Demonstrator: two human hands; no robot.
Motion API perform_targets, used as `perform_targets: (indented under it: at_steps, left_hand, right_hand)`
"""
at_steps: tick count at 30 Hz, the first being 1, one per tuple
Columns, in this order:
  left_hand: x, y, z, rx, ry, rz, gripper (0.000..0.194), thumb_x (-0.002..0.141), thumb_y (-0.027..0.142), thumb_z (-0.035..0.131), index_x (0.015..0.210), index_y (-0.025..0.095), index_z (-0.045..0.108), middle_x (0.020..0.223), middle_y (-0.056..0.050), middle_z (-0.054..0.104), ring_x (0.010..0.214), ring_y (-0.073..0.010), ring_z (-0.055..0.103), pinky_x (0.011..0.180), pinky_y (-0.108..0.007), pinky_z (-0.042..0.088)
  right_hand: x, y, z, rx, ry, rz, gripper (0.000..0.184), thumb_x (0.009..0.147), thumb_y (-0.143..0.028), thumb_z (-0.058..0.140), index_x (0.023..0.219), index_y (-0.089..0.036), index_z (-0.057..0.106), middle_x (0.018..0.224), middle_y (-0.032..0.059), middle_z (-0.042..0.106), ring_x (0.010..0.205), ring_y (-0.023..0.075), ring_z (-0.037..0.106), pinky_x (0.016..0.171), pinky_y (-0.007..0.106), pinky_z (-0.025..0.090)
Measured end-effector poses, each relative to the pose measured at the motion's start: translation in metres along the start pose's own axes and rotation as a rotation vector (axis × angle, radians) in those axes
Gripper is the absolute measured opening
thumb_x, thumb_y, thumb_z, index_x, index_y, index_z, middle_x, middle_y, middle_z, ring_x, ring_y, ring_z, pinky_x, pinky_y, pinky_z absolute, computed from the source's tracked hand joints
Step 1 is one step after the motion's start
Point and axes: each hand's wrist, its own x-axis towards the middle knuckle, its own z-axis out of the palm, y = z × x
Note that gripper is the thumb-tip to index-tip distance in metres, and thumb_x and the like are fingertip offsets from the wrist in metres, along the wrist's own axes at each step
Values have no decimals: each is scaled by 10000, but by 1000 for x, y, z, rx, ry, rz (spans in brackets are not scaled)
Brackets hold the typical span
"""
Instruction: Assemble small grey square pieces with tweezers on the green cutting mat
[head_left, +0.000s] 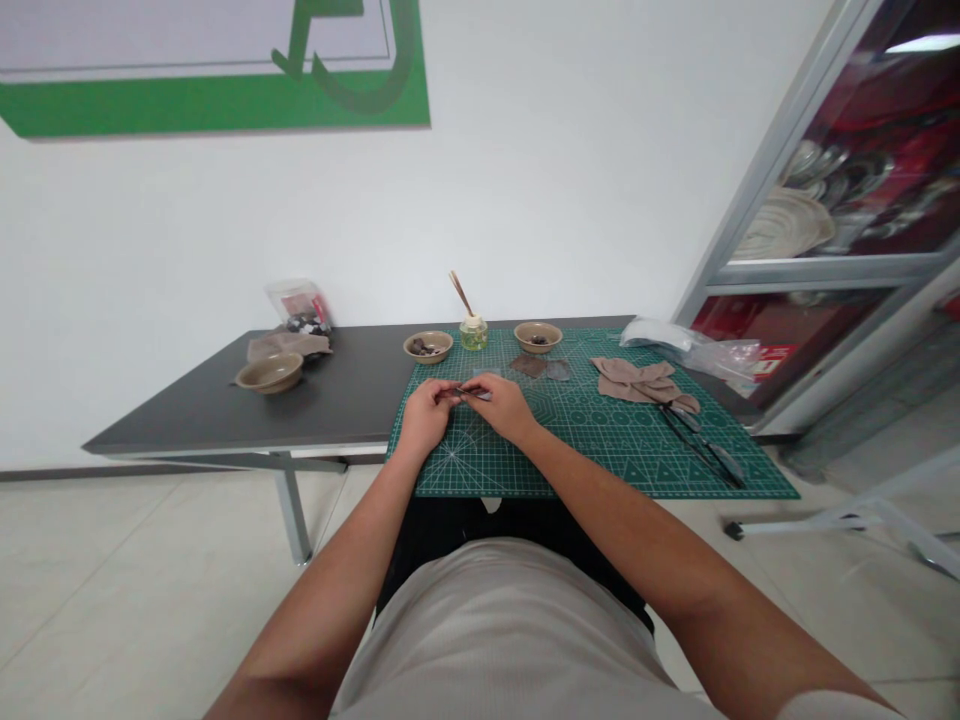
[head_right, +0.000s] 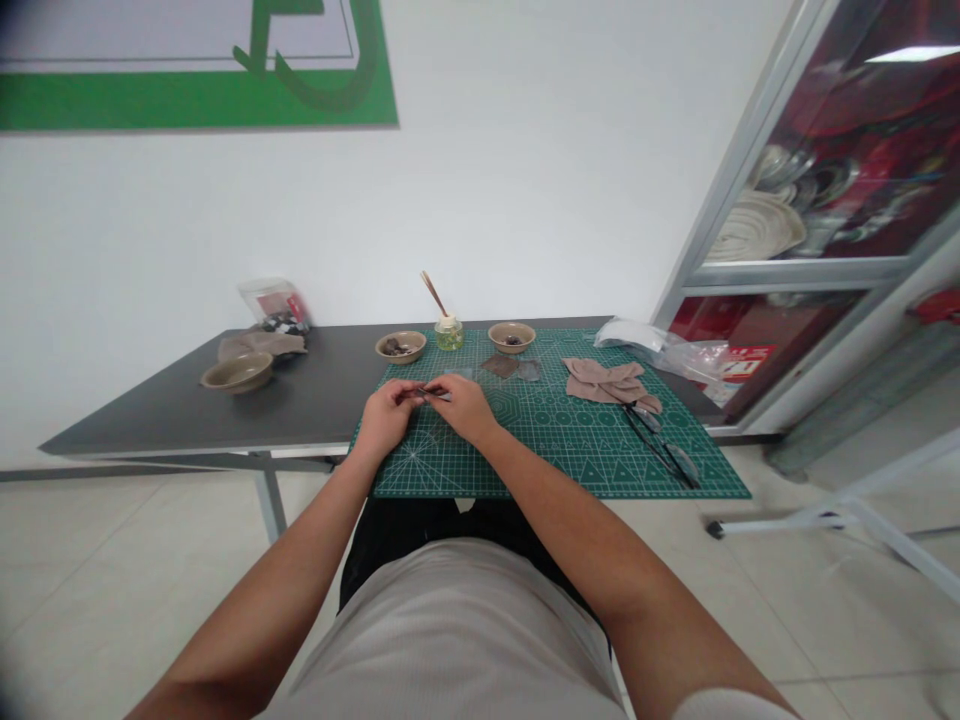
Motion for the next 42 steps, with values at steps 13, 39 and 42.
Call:
perform_targets:
  at_steps: [13, 39, 42]
  left_hand:
    - [-2, 5, 0, -41, 37, -19, 167, 828, 200, 571, 925, 186, 705, 907, -41, 710, 848, -184, 640, 835, -320, 494]
    - [-2, 3, 2, -274, 17, -90, 243, 832, 331, 595, 1006, 183, 678, 674, 12, 653, 643, -143, 623, 696, -283, 509]
    - [-1, 2, 2, -345, -18, -133, 237, 802, 303, 613, 997, 178, 661, 701, 6, 675, 653, -147, 644, 698, -294, 529]
  right_hand:
    - [-1, 6, 1, 19, 128, 6, 64, 821, -214, 683, 877, -210, 713, 864, 26, 709, 812, 168, 661, 783, 303, 528]
    - [-2, 3, 1, -14, 117, -66, 99, 828, -164, 641, 894, -206, 702, 889, 32, 707, 859, 175, 654, 814, 311, 518]
    - [-2, 2, 1, -12, 94, -63, 104, 826, -169, 648, 903, -211, 704, 900, 34, 707, 868, 177, 652, 813, 309, 517]
